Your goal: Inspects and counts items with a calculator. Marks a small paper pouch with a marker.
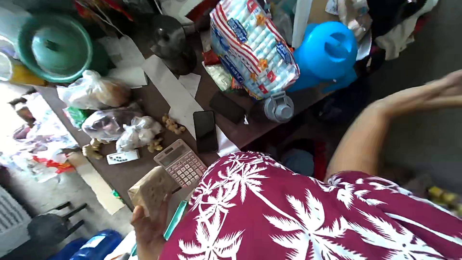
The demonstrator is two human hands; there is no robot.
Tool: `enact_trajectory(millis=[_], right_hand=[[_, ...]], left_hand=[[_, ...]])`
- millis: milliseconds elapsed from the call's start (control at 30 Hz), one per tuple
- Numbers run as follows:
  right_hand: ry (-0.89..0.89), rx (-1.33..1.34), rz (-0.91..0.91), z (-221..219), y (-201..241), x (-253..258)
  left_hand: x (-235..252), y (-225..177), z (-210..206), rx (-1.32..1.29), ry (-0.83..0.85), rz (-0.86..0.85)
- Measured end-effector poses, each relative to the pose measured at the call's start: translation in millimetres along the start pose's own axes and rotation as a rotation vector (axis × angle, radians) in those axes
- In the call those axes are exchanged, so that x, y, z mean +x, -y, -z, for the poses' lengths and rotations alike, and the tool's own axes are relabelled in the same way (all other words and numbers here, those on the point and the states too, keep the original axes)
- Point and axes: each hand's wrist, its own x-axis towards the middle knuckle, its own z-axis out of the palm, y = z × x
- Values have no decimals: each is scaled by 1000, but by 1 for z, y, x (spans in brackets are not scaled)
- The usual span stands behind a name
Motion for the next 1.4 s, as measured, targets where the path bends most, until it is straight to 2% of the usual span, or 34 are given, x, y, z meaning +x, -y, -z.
enact_trajectory(millis=[33, 67, 167, 233, 300, 333, 433, 567, 633, 733, 900, 1033, 1133, 1300, 1367, 1400], right_hand=[[-26, -65, -31, 17, -28, -30], [2, -190, -155, 32, -50, -67], [328, -436, -813, 55, -83, -181], [493, -223, -1227, 56, -77, -239], [467, 113, -1559, 51, -70, -276], [425, 259, -1642, 44, -75, -290], [406, 448, -1625, 35, -85, -309], [330, 428, -1754, 48, -106, -310], [397, 485, -1755, 48, -128, -306], [464, 438, -1716, 35, -121, -295], [327, 501, -1605, 13, -131, -310], [368, 554, -1679, 23, -137, -298], [408, 588, -1633, 41, -150, -295], [416, 399, -1652, 68, -154, -292], [487, 183, -1508, 76, -145, -283], [541, 20, -1339, 81, -141, -277]], left_hand=[[4, -7, 2, 24, 28, 14], [6, -13, 4, 41, 56, 26], [11, -26, 15, 96, 111, 39], [10, -32, 27, 99, 159, 43], [4, -38, 37, 104, 218, 59], [1, -39, 42, 112, 245, 60], [-12, -44, 59, 106, 297, 71], [-34, -52, 62, 30, 170, 105], [-37, -53, 59, 65, 100, 104], [-32, -50, 60, 107, 73, 116], [-14, -40, 32, 173, 150, 108], [-7, -43, 6, 134, 164, 75], [-7, -43, -4, 81, 128, 48], [-3, -39, -3, 43, 46, 52], [0, -37, 0, 30, 41, 62], [2, -36, 1, 30, 46, 67]])
